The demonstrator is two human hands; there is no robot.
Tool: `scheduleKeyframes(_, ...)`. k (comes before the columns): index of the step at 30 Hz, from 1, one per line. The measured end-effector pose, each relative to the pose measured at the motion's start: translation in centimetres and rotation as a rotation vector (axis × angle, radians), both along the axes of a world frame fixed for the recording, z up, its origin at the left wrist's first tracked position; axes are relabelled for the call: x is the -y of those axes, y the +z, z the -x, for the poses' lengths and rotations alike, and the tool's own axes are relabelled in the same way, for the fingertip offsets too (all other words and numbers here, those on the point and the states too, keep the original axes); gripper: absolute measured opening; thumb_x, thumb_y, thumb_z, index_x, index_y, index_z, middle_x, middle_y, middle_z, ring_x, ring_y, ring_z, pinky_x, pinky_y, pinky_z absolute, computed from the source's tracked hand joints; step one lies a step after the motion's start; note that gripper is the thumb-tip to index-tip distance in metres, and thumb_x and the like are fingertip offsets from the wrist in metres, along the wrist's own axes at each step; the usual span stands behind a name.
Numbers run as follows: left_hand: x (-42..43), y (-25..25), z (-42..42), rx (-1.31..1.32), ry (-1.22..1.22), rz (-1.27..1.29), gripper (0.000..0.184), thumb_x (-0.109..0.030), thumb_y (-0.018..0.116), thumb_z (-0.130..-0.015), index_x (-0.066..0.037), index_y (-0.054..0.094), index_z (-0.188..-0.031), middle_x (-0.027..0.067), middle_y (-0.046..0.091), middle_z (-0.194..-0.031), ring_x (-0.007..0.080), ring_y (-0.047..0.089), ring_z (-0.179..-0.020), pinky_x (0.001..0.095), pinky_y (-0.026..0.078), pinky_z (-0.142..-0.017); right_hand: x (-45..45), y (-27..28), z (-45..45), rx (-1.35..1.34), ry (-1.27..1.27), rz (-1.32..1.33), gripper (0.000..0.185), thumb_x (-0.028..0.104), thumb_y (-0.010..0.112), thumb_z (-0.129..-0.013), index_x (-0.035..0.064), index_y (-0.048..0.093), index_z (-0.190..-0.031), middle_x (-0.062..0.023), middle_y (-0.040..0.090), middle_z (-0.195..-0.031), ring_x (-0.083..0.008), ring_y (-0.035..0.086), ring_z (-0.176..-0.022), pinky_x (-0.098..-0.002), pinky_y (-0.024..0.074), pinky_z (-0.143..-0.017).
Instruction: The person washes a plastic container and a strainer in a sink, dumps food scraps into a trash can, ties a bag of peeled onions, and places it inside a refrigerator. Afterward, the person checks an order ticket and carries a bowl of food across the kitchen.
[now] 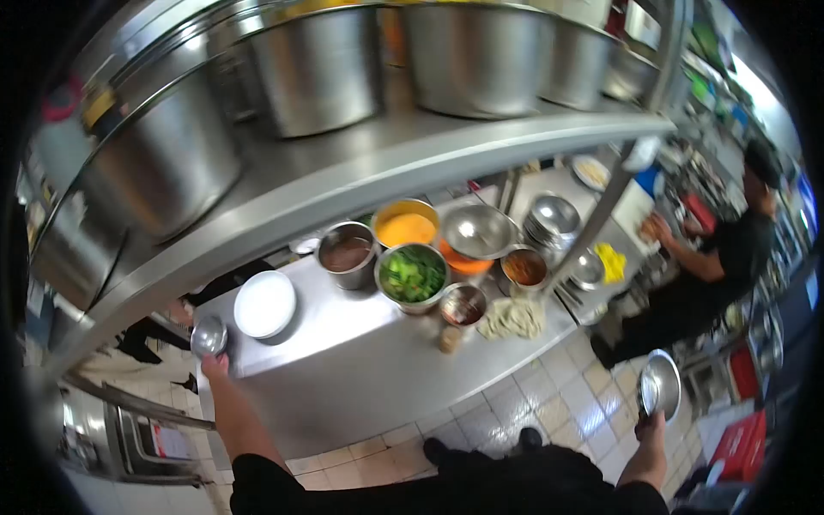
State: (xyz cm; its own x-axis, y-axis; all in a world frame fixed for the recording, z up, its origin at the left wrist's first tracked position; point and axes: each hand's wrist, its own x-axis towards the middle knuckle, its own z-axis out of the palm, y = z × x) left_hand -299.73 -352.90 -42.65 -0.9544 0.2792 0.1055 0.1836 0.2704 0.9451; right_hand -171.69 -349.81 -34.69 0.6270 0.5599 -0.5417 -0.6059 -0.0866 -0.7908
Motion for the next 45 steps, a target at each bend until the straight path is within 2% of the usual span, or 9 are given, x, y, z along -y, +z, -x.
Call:
scheduleKeyframes(1, 0.7, -0.2, 0.3, 0.549, 0.266, -0.557, 0.030, -0.029, 0.057, -0.087, 0.000, 0.061, -0.094, 0.0154, 0.064, -0.080, 0.0264, 0.063, -0.069, 0.0401, 0.053, -0.059, 0.4, -1.3, -1.6, -0.051, -0.092, 0.146, 0.028, 0.030, 0.059, -0.080, 0.0069, 0.061, -0.096, -0.0070, 0.067, -0.085, -0.0214, 0.065, -0.069, -0.0272, 0.0546, -0.057)
scheduleKeyframes(6, 1.5, 14.4, -11.3, 0.179, 0.426, -0.251, 0.032, -0.023, 0.048, -0.090, 0.006, 0.055, -0.102, 0.0154, 0.063, -0.073, 0.0183, 0.062, -0.057, 0.0284, 0.051, -0.047, 4.8, -1.6, -1.7, -0.114, -0.146, 0.282, 0.017, 0.023, 0.050, -0.079, 0.0081, 0.059, -0.079, -0.0055, 0.058, -0.063, -0.0171, 0.052, -0.050, -0.0241, 0.0410, -0.043)
scheduleKeyframes(19, -32.8, 28.5, -69.7, 0.851, -0.950, -0.516, 0.025, -0.021, 0.052, -0.090, 0.000, 0.051, -0.104, 0.0146, 0.063, -0.085, 0.0267, 0.066, -0.071, 0.0335, 0.056, -0.064, 12.9, -11.4, -14.3, -0.419, 0.092, 0.414, 0.031, 0.045, 0.049, -0.089, 0.0143, 0.053, -0.094, -0.0016, 0.058, -0.071, -0.0108, 0.051, -0.048, -0.0231, 0.0423, -0.042)
scheduleKeyframes(26, -43.6, 28.9, -86.0, 0.646, -0.850, -0.188, 0.028, -0.030, 0.045, -0.095, -0.004, 0.054, -0.100, 0.0077, 0.063, -0.075, 0.0201, 0.062, -0.061, 0.0343, 0.053, -0.058, 23.9, -11.4, -26.0, -0.391, 0.047, 0.345, 0.024, 0.024, 0.043, -0.085, 0.0106, 0.049, -0.105, -0.0101, 0.061, -0.083, -0.0141, 0.056, -0.053, -0.0246, 0.0438, -0.044)
scheduleKeyframes(30, -45.1, 21.1, -85.9, 0.520, -0.838, -0.108, 0.035, -0.043, 0.054, -0.090, -0.010, 0.055, -0.099, 0.0072, 0.060, -0.084, 0.0221, 0.061, -0.067, 0.0359, 0.051, -0.057, 27.4, -9.6, -32.7, -0.332, -0.132, 0.362, 0.027, 0.024, 0.043, -0.085, 0.0106, 0.047, -0.109, -0.0120, 0.061, -0.084, -0.0157, 0.055, -0.054, -0.0269, 0.0446, -0.045)
scheduleKeyframes(33, -43.6, 11.5, -83.5, 0.609, -0.831, -0.335, 0.044, -0.022, 0.045, -0.094, -0.001, 0.039, -0.132, 0.0216, 0.049, -0.131, 0.0419, 0.051, -0.115, 0.0457, 0.046, -0.092, 25.4, -9.3, -35.0, -0.354, -0.283, 0.359, 0.031, 0.027, 0.041, -0.087, 0.0004, 0.057, -0.089, -0.0057, 0.054, -0.063, -0.0141, 0.045, -0.044, -0.0253, 0.0385, -0.040)
scheduleKeyframes(36, -36.7, 6.9, -94.3, 0.098, -0.768, -0.459, 0.023, -0.020, 0.049, -0.096, -0.001, 0.050, -0.082, 0.0108, 0.059, -0.076, 0.0138, 0.049, -0.059, 0.0296, 0.045, -0.054, 21.7, -9.1, -42.2, -0.294, -0.410, 0.246, 0.027, 0.022, 0.045, -0.084, -0.0003, 0.058, -0.090, -0.0074, 0.059, -0.067, -0.0140, 0.051, -0.046, -0.0257, 0.0388, -0.037)
scheduleKeyframes(42, -28.8, -4.8, -120.2, 0.472, -1.334, 0.259, 0.012, -0.010, 0.047, -0.094, -0.009, 0.049, -0.082, 0.0012, 0.051, -0.065, 0.0105, 0.048, -0.052, 0.0255, 0.040, -0.044, 12.9, -4.0, -61.8, -0.161, -0.446, 0.184, 0.031, 0.025, 0.044, -0.088, 0.0008, 0.062, -0.086, -0.0042, 0.062, -0.066, -0.0102, 0.053, -0.049, -0.0228, 0.0440, -0.042)
scheduleKeyframes(45, -28.6, -5.2, -131.0, 0.242, -1.608, 1.325, 0.011, -0.016, 0.048, -0.087, -0.008, 0.056, -0.087, 0.0044, 0.059, -0.075, 0.0135, 0.054, -0.057, 0.0285, 0.043, -0.048, 8.3, 0.1, -70.4, -0.086, -0.504, 0.179, 0.032, 0.026, 0.045, -0.088, -0.0003, 0.063, -0.085, -0.0046, 0.063, -0.067, -0.0100, 0.054, -0.050, -0.0226, 0.0442, -0.043)
